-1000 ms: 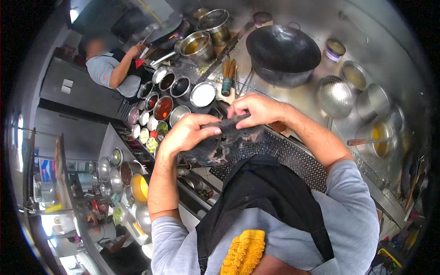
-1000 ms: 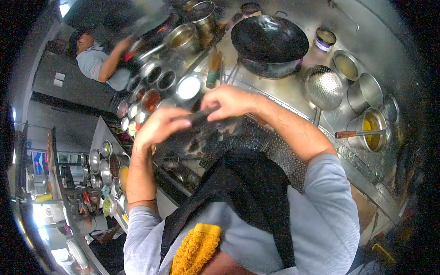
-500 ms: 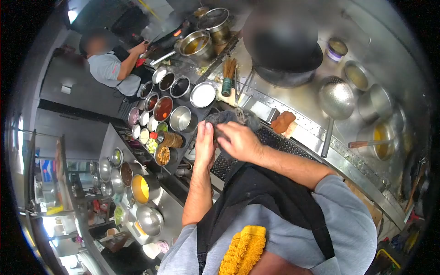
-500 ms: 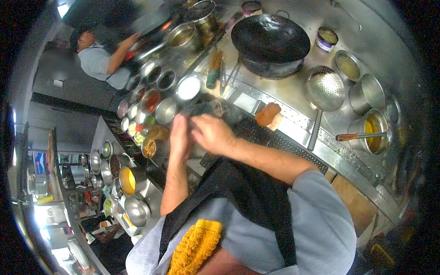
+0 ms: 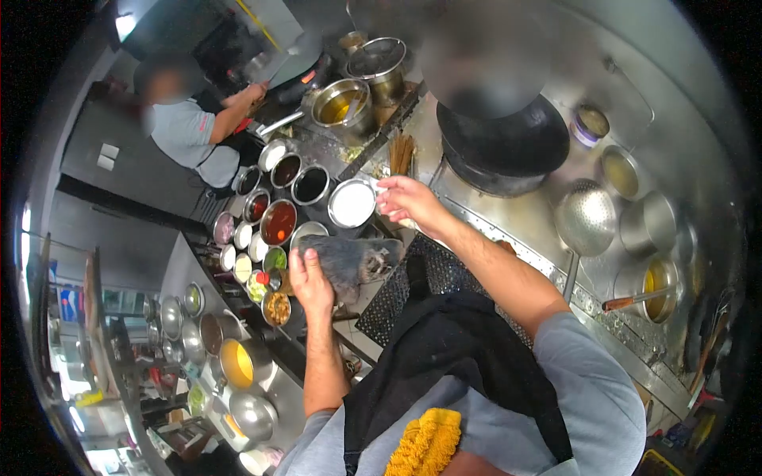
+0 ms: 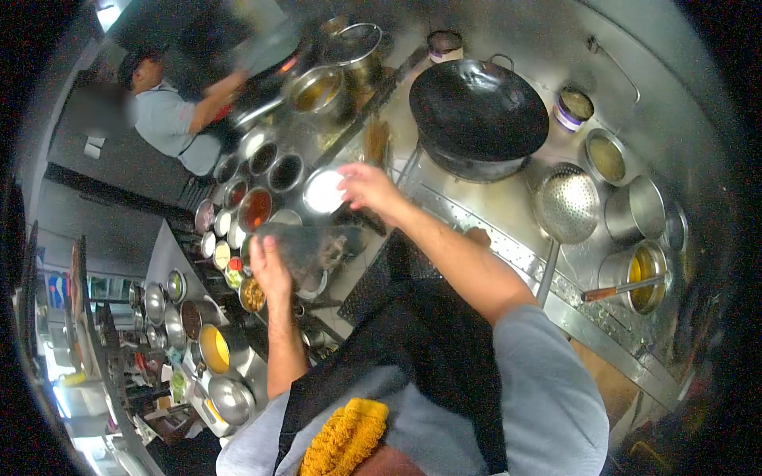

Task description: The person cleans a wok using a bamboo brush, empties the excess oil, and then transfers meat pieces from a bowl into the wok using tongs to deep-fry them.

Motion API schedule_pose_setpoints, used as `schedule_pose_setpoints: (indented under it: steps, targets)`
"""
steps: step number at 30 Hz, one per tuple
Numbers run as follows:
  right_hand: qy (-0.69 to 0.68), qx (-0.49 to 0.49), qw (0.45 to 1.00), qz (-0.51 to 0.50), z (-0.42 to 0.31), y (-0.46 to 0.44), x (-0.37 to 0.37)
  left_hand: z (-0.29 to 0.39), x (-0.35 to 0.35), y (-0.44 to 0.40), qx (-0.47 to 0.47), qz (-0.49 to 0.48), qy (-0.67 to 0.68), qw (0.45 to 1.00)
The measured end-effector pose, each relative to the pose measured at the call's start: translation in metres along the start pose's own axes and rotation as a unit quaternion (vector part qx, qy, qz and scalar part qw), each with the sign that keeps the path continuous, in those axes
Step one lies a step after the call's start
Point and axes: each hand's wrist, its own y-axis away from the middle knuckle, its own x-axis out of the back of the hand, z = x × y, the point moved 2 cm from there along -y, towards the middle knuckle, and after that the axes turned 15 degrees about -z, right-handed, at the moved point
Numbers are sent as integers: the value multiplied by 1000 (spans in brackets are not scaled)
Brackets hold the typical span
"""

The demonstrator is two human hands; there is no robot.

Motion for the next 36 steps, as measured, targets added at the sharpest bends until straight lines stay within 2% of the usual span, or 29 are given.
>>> schedule_pose_setpoints:
  steps: [3, 4, 6, 8, 10, 12, 14, 15, 16, 18, 21, 22, 24, 28, 31, 32, 33, 34, 35, 36]
  targets:
    - [-128, -19, 990, 56, 0, -79, 36, 8, 15, -61, -69, -6, -98, 993]
    - [-128, -21, 990, 61, 5, -109, 48, 10, 15, -86, -82, 2, -108, 991]
    - [-205, -56, 969, 124, 12, -171, 75, -23, 29, -144, -51, -21, -137, 989]
    - [-233, -65, 957, 161, 11, -224, 93, -10, 22, -205, -96, -73, -27, 992]
    - [-290, -70, 936, 185, 11, -271, 113, -5, 17, -266, -100, -78, -36, 991]
    - [-300, -74, 933, 186, 11, -306, 136, -18, 13, -339, -132, -65, -112, 983]
    - [-371, -39, 912, 169, -1, -323, 145, -40, 0, -414, -175, -36, -101, 979]
    - [-325, -52, 917, 225, -9, -326, 152, -34, -9, -441, -184, -33, -118, 975]
    - [-327, -53, 914, 234, -18, -320, 158, -29, -19, -468, -194, -29, -134, 971]
    - [-308, 39, 932, 186, -47, -288, 161, -62, -37, -536, -201, -13, -144, 969]
    - [-254, 36, 935, 243, -82, -210, 144, -100, -77, -612, -181, -2, -163, 970]
    - [-219, 39, 939, 263, -84, -183, 141, -113, -90, -635, -98, -59, -154, 981]
    - [-192, 47, 932, 304, -90, -131, 132, -165, -130, -680, -168, 0, -180, 969]
    - [-124, 37, 917, 377, -103, -41, 110, -245, -198, -726, -65, -150, -208, 964]
    - [-102, 45, 879, 463, -104, -3, 93, -294, -247, -727, -22, -215, -206, 954]
    - [-100, 54, 865, 489, -104, 5, 88, -290, -258, -724, -26, -248, -237, 939]
    - [-118, 73, 855, 501, -107, 13, 82, -290, -266, -719, 40, -303, -183, 935]
    - [-150, 96, 845, 504, -108, 21, 77, -246, -261, -695, 106, -354, -128, 920]
    - [-162, 107, 838, 510, -108, 30, 73, -247, -266, -697, 106, -360, -129, 918]
    - [-173, 119, 830, 517, -108, 39, 70, -251, -269, -700, 155, -361, -103, 914]
